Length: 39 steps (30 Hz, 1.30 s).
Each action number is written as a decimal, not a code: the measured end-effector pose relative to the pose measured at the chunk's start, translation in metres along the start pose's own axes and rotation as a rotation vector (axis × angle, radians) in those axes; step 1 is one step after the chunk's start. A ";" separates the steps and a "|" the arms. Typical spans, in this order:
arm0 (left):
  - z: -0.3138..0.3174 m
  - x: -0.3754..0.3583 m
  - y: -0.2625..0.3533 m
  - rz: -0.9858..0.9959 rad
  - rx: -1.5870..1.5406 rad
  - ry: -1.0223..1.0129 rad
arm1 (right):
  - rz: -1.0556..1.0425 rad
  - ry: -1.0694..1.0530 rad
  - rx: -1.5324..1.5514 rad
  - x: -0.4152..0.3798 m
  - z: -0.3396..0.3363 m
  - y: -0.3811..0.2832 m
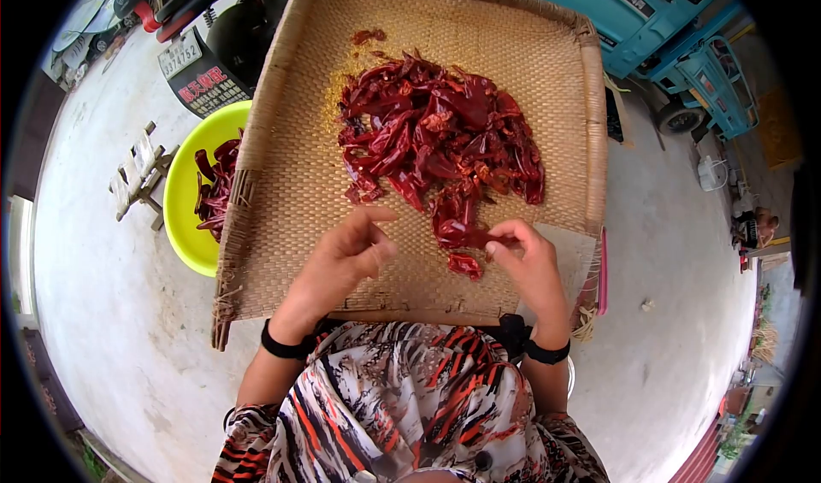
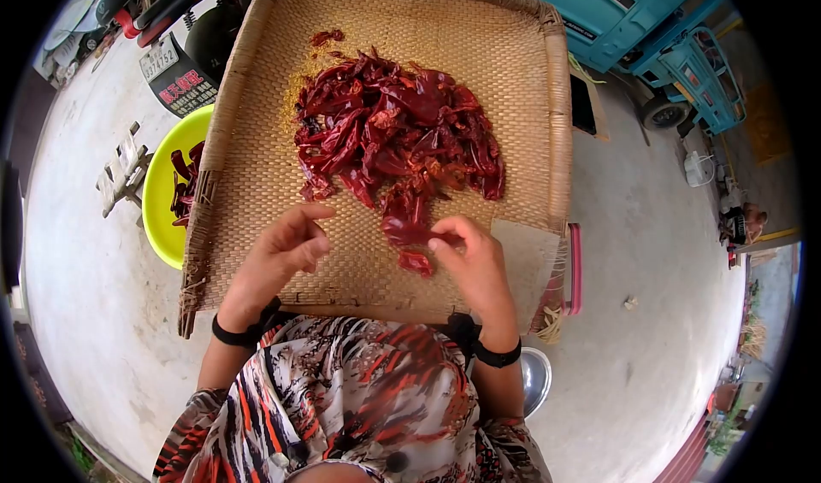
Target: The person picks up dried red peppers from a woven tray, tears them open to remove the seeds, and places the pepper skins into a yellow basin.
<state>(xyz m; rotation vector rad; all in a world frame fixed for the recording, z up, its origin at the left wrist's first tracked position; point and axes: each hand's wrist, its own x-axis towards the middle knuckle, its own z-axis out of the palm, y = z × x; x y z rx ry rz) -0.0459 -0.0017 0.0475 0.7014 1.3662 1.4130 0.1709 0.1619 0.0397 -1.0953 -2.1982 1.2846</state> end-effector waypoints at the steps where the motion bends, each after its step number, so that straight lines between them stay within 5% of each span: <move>1: 0.009 0.001 0.000 0.005 0.104 -0.055 | 0.029 -0.086 0.106 -0.003 0.006 -0.003; 7: 0.018 0.007 -0.011 0.052 0.308 -0.082 | 0.002 -0.307 0.296 -0.007 0.021 -0.003; 11: -0.010 0.000 -0.001 0.080 0.022 0.296 | 0.063 0.020 0.192 -0.003 0.015 0.006; 16: -0.083 -0.004 0.000 0.277 -0.442 0.741 | 0.026 -0.095 -0.236 -0.011 0.008 0.018; 23: -0.119 -0.020 0.003 0.387 -0.433 1.044 | -0.044 -0.157 -0.400 -0.013 0.025 0.022; 26: -0.093 -0.014 0.005 0.381 -0.247 0.912 | 0.019 -0.207 -0.289 -0.012 0.022 0.009; 31: -0.017 -0.010 0.002 -0.035 0.112 0.003 | 0.022 -0.248 0.044 -0.010 0.032 -0.009; 36: 0.011 0.002 -0.021 -0.044 0.141 -0.286 | -0.044 -0.343 0.184 -0.013 0.041 -0.017; 39: 0.001 -0.002 -0.011 -0.034 -0.025 -0.187 | -0.063 -0.169 0.174 -0.008 0.038 -0.010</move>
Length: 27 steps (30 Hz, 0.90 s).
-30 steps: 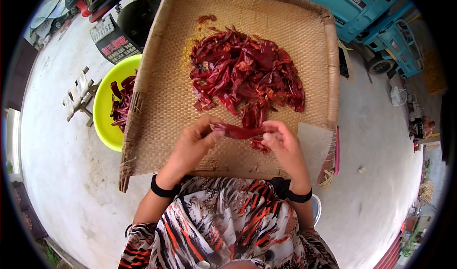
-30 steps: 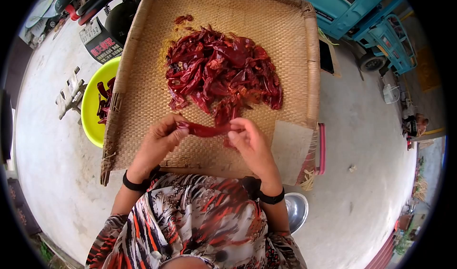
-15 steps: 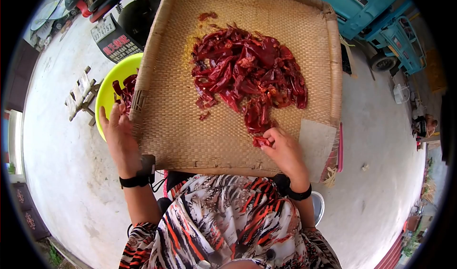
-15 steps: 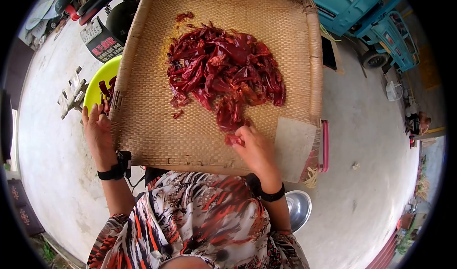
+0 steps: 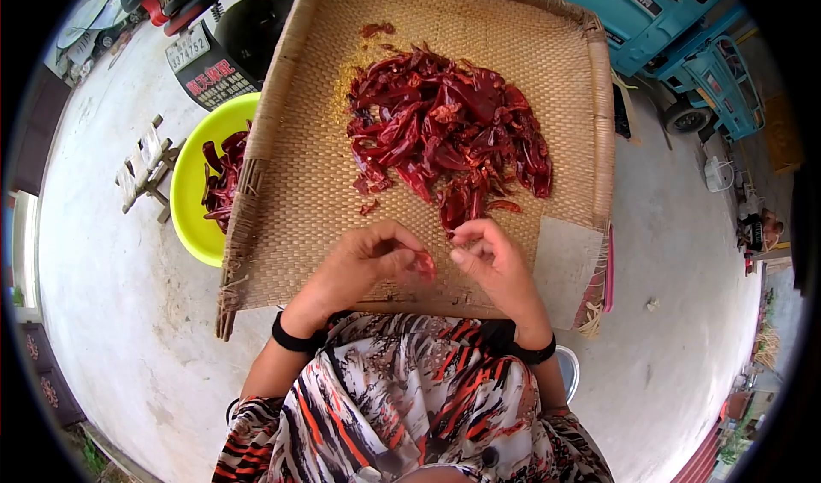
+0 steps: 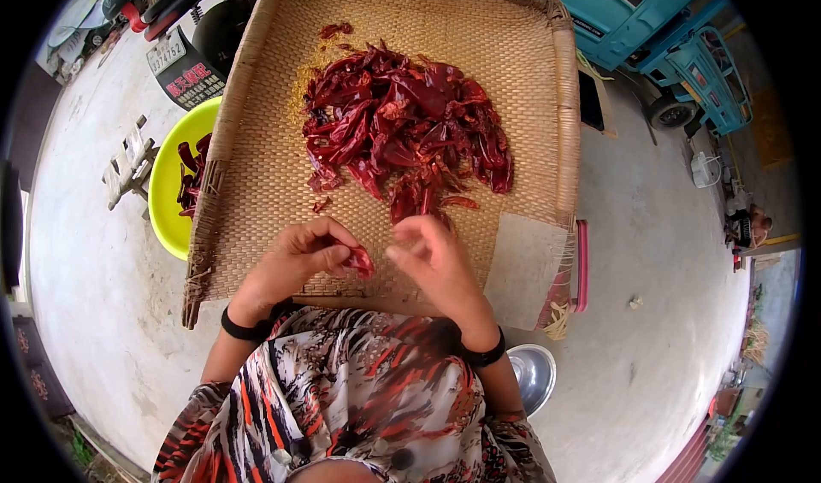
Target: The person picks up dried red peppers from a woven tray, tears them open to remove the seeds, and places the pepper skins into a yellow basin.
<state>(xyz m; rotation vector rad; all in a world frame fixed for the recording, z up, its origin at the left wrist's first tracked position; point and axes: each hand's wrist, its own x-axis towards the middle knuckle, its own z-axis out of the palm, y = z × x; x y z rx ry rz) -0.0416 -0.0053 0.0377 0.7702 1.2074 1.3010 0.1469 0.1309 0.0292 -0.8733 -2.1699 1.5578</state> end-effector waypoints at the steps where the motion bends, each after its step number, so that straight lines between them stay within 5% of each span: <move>1: -0.007 -0.002 0.003 0.022 -0.048 0.035 | -0.012 0.083 -0.025 0.002 -0.003 0.006; 7: -0.081 -0.019 0.017 0.419 -0.285 0.689 | -0.076 0.113 -0.546 0.010 -0.009 0.025; 12: -0.092 -0.027 0.024 0.511 -0.289 1.199 | -0.088 0.103 -0.662 0.017 -0.001 0.027; 15: -0.076 -0.025 0.025 0.422 -0.223 1.032 | -0.050 0.129 -0.531 0.018 -0.004 0.027; 21: -0.023 0.000 -0.003 0.147 0.083 0.262 | 0.039 0.089 -0.134 0.008 -0.010 0.023; 23: -0.005 0.007 -0.008 0.024 0.109 0.176 | 0.086 0.036 0.011 0.003 -0.011 0.018; 27: 0.019 0.016 -0.005 0.167 0.325 0.126 | 0.115 -0.136 0.349 -0.002 -0.011 0.019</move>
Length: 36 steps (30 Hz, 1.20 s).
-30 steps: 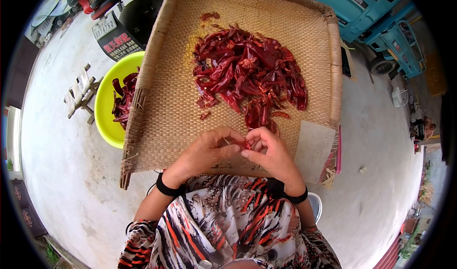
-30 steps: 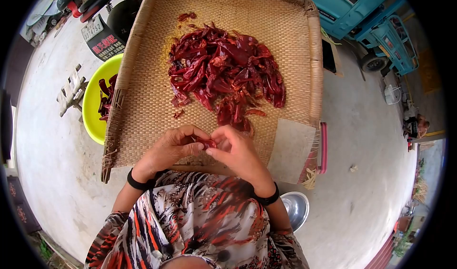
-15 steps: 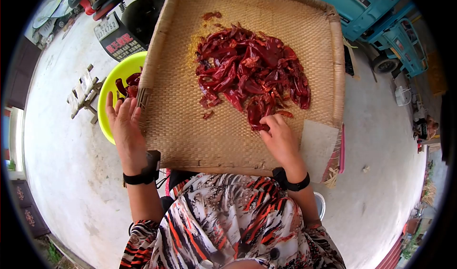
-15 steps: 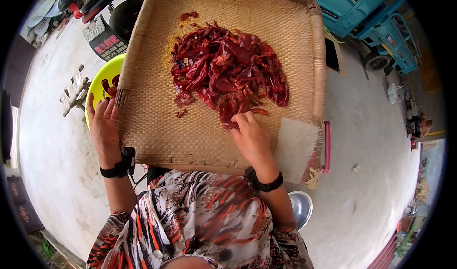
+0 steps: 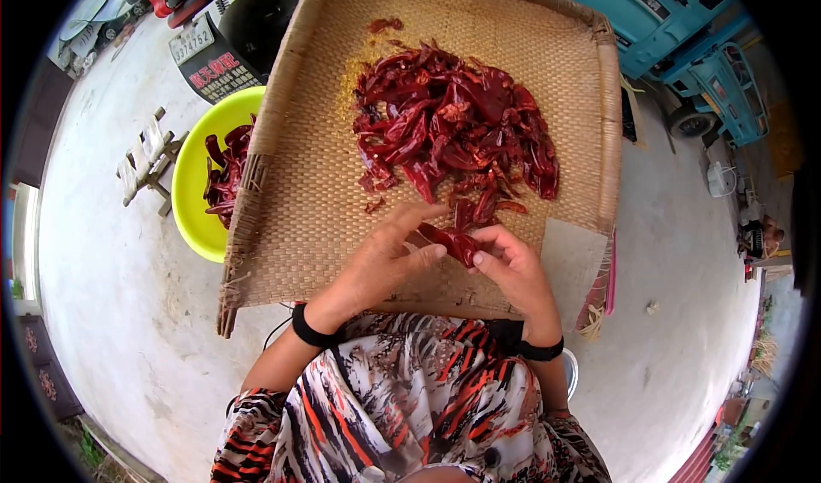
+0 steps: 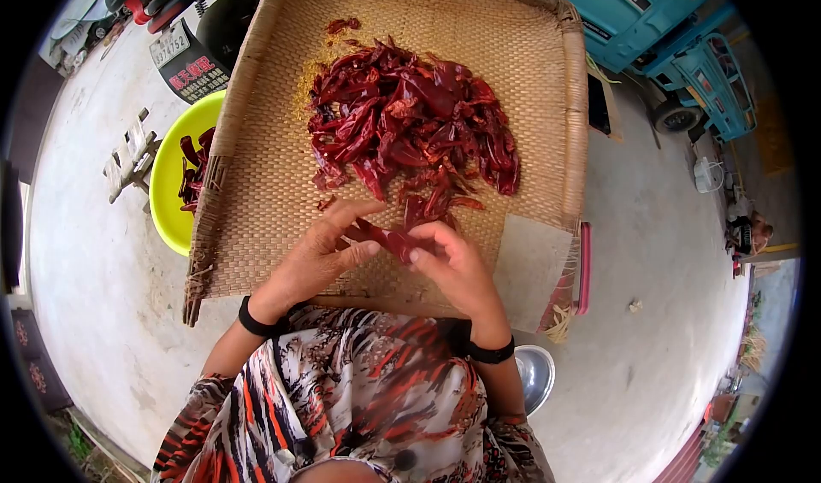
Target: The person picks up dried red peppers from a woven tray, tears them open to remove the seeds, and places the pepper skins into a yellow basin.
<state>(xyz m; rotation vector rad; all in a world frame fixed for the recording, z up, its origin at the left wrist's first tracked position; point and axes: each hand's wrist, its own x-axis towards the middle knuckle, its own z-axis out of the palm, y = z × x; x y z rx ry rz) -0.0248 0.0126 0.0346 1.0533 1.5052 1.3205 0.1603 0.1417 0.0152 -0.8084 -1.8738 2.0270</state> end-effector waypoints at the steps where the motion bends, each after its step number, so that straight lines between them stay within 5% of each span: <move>1: 0.002 0.003 -0.010 0.013 -0.023 -0.041 | 0.016 -0.030 0.053 -0.001 0.001 -0.003; 5: -0.002 0.000 -0.017 -0.035 -0.063 -0.118 | 0.018 -0.055 0.135 0.000 0.004 -0.002; 9: -0.023 -0.005 -0.011 -0.130 -0.193 0.153 | -0.010 0.195 0.068 0.007 0.002 0.004; 15: -0.084 -0.017 -0.005 -0.045 -0.507 0.735 | -0.157 0.226 -0.652 0.015 0.000 0.003; 20: -0.141 -0.035 -0.029 0.157 -0.698 1.004 | -0.230 0.181 -0.846 0.018 0.001 0.014; 26: -0.127 -0.032 -0.012 0.197 -0.528 1.312 | -0.110 0.206 -0.864 0.014 0.005 0.011; 29: -0.106 -0.030 -0.009 0.117 -0.369 0.948 | -0.073 0.192 -0.661 0.014 0.012 -0.006; 30: -0.080 -0.026 -0.002 -0.036 -0.288 0.540 | -0.071 0.172 -0.587 0.014 0.016 -0.011; 31: -0.064 -0.022 0.003 -0.111 -0.219 0.379 | -0.078 0.133 -0.519 0.016 0.019 -0.010; 33: -0.034 -0.014 -0.002 -0.173 -0.025 0.209 | -0.090 0.057 -0.383 0.018 0.024 -0.006; 36: -0.014 -0.006 -0.024 -0.124 -0.146 -0.004 | -0.062 -0.010 -0.301 0.017 0.031 -0.005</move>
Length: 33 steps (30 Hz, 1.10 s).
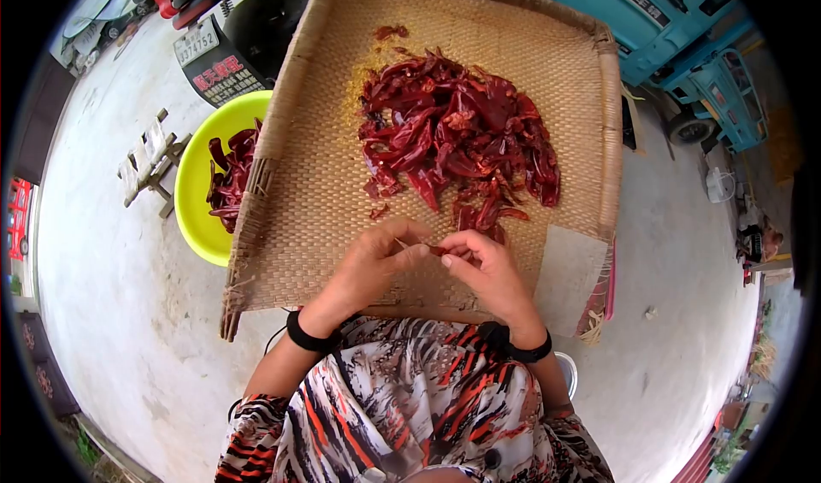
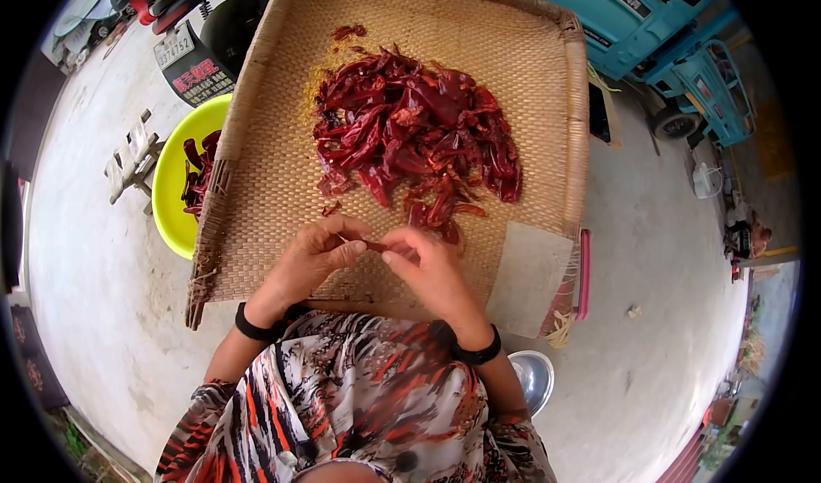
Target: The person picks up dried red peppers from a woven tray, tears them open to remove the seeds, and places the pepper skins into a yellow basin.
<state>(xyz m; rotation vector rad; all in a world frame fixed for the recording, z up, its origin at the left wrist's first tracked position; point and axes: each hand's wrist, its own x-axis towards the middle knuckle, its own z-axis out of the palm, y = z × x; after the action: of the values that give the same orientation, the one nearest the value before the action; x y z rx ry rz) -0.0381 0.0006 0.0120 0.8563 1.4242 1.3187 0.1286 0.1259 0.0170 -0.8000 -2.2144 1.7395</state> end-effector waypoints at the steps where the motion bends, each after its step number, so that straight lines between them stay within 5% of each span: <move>1: 0.000 0.001 -0.001 0.024 0.031 -0.013 | -0.002 0.004 -0.006 -0.001 -0.001 0.001; 16: -0.017 0.013 0.008 0.032 0.100 0.012 | -0.055 -0.062 -0.029 0.027 -0.004 0.000; 17: -0.035 0.009 0.016 0.008 0.100 0.010 | -0.107 0.042 -0.443 0.050 -0.003 -0.002; 18: -0.070 -0.002 0.018 0.048 0.288 0.238 | -0.159 0.150 -0.856 0.074 0.002 -0.008; 21: -0.213 -0.054 -0.017 0.154 0.858 0.923 | -0.053 0.105 -0.808 0.092 0.032 -0.050; 23: -0.131 -0.023 -0.012 0.141 0.656 0.819 | 0.061 0.174 -0.764 0.042 -0.023 0.000; 24: -0.094 -0.021 0.038 0.062 0.292 0.571 | 0.063 0.182 -0.737 0.039 -0.024 -0.004; 30: -0.031 0.003 0.020 0.136 0.595 0.071 | 0.072 0.213 -0.496 0.022 -0.024 -0.024; 33: -0.018 0.007 0.022 0.111 0.655 -0.003 | 0.090 0.169 -0.285 0.020 -0.010 -0.030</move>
<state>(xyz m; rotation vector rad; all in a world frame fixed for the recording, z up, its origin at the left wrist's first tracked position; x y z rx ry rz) -0.0596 0.0060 0.0306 1.3742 1.8618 0.9222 0.1080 0.1399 0.0451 -1.0804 -2.3705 1.3498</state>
